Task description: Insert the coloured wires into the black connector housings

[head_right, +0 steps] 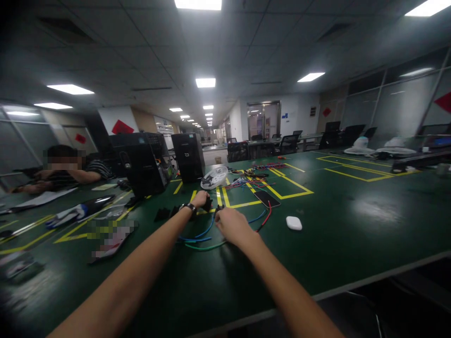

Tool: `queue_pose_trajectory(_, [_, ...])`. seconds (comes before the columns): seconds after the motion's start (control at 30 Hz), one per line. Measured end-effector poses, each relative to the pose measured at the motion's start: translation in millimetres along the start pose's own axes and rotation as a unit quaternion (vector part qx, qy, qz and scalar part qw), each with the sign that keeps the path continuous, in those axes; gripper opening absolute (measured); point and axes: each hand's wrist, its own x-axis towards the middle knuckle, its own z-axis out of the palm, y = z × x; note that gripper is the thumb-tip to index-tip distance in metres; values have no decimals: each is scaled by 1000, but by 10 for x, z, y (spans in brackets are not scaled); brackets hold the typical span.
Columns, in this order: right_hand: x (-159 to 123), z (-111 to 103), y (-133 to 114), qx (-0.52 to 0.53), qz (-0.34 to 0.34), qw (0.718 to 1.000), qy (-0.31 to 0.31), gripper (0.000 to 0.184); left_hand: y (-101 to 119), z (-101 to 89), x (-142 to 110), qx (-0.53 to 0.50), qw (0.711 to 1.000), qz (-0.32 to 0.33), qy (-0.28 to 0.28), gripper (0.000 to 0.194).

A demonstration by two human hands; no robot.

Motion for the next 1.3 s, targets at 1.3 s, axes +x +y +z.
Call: queue_pose_trajectory(1.3, [80, -60, 284, 92, -37, 972, 215, 28, 199, -100, -1060, -406, 899, 159, 44, 56])
